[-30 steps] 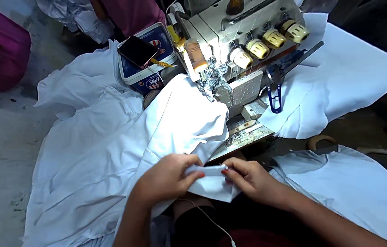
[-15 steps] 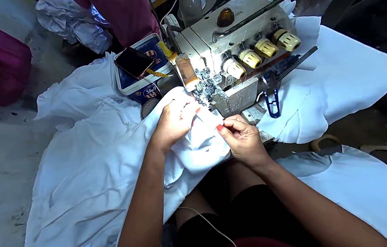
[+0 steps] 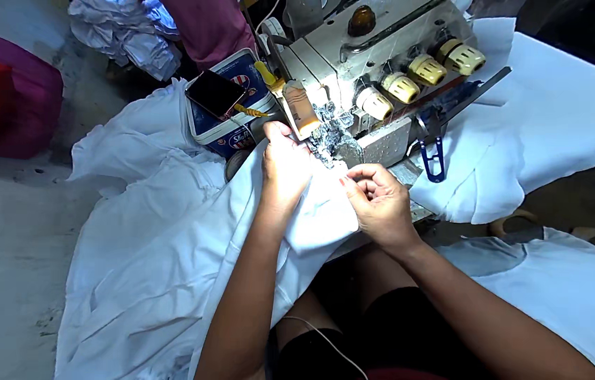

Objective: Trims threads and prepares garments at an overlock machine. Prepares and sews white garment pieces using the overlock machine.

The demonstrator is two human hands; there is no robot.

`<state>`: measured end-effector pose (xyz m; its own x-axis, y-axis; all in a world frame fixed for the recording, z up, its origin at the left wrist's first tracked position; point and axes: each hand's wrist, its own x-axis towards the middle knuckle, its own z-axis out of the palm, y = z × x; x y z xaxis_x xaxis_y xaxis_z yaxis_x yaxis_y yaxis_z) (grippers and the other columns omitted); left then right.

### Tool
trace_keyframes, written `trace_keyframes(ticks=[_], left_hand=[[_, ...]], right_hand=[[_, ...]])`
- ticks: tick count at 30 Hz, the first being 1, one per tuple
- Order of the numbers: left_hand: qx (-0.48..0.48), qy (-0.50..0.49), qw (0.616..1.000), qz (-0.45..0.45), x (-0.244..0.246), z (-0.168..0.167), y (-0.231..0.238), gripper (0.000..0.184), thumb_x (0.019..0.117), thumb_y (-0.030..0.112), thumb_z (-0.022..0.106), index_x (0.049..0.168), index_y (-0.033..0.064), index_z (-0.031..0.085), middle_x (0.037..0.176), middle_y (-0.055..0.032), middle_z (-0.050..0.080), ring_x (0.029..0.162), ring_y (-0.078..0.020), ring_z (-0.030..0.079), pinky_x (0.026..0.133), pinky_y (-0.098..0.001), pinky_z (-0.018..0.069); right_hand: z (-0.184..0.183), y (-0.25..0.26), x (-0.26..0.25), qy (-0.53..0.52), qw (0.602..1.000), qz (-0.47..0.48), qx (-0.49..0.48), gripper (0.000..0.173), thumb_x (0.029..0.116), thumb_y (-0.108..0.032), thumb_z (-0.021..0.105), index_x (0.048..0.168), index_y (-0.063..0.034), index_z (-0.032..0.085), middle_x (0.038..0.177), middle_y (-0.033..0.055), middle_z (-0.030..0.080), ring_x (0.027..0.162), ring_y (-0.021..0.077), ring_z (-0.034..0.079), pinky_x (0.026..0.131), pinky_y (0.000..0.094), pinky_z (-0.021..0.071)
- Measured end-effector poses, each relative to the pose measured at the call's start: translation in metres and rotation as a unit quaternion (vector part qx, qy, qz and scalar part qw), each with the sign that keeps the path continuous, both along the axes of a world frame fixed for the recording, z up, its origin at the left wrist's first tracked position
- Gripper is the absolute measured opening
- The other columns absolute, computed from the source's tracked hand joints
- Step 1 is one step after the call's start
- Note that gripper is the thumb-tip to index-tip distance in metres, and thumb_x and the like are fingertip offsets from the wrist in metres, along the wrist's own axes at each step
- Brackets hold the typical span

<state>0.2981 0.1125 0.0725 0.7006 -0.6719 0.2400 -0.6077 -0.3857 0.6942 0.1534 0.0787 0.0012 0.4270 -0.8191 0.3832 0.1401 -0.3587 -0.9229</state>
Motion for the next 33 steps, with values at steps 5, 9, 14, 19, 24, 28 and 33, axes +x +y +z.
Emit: trace_keyframes(ticks=[5,9,14,19,24,28,33], left_hand=[[-0.024,-0.03,0.999,-0.009,0.003,-0.007,0.0,0.036,0.0876,0.0,0.062,0.119,-0.0019,0.046,0.078,-0.0022,0.052,0.071,-0.0087,0.054,0.068,-0.0258,0.0463],[-0.024,-0.045,0.999,-0.005,0.006,-0.008,-0.003,0.034,0.0904,0.002,0.062,0.12,-0.002,0.047,0.079,-0.003,0.055,0.073,-0.0091,0.056,0.07,-0.0272,0.048],[-0.026,-0.14,0.99,-0.006,0.012,-0.008,0.006,0.044,0.094,0.011,0.066,0.131,-0.0073,0.05,0.107,-0.0194,0.065,0.096,-0.0255,0.066,0.086,-0.0399,0.0538],[-0.018,-0.285,0.932,-0.224,0.0,-0.002,0.072,0.039,0.0882,0.042,0.072,0.097,0.0032,0.074,0.08,-0.0104,0.07,0.074,-0.0234,0.065,0.074,-0.0437,0.0508],[0.062,-0.31,0.883,-0.346,0.002,-0.01,0.085,0.034,0.0921,0.041,0.067,0.08,0.0094,0.072,0.071,-0.0048,0.062,0.062,-0.0195,0.057,0.06,-0.037,0.0435],[0.067,-0.113,0.897,-0.422,0.002,0.035,0.09,0.032,0.0977,0.032,0.062,0.078,0.0068,0.066,0.074,-0.001,0.062,0.073,-0.0064,0.057,0.073,-0.0285,0.0431],[0.16,0.026,0.873,-0.461,-0.003,0.117,0.101,0.025,0.1004,0.027,0.059,0.12,0.0119,0.059,0.067,0.0121,0.057,0.058,0.0101,0.051,0.053,-0.0077,0.0421]], right_hand=[[-0.006,-0.006,-0.001,0.014,0.998,0.017,-0.062,0.019,0.0987,-0.011,0.063,0.11,0.0016,0.073,0.085,0.0001,0.072,0.067,-0.01,0.056,0.064,0.0071,0.047],[-0.001,-0.011,-0.001,0.063,0.995,0.015,-0.082,0.021,0.0995,-0.014,0.061,0.109,-0.0018,0.075,0.077,-0.0012,0.069,0.06,-0.0062,0.052,0.058,0.0117,0.0438],[0.009,-0.018,-0.001,0.104,0.991,0.031,-0.079,0.021,0.0993,-0.014,0.06,0.108,-0.0037,0.076,0.07,-0.0033,0.064,0.055,-0.004,0.047,0.054,0.0153,0.0408],[0.006,-0.022,-0.001,0.096,0.991,0.036,-0.085,0.021,0.0981,-0.014,0.06,0.107,-0.0046,0.077,0.067,-0.0053,0.061,0.054,-0.0054,0.043,0.052,0.0142,0.0377],[0.005,-0.022,-0.001,0.087,0.993,0.048,-0.065,0.02,0.0999,-0.014,0.06,0.108,-0.0033,0.075,0.072,-0.0045,0.065,0.056,-0.0082,0.047,0.054,0.0116,0.041],[-0.003,-0.023,-0.007,-0.005,0.987,0.0,-0.159,0.018,0.0937,-0.01,0.063,0.103,0.0034,0.072,0.083,0.0048,0.067,0.071,-0.0035,0.056,0.066,0.0108,0.0468],[0.004,-0.03,0.005,-0.052,0.941,0.082,-0.323,0.012,0.0881,-0.013,0.068,0.097,-0.0051,0.069,0.117,0.0176,0.066,0.12,0.0265,0.058,0.104,0.0405,0.0439]])
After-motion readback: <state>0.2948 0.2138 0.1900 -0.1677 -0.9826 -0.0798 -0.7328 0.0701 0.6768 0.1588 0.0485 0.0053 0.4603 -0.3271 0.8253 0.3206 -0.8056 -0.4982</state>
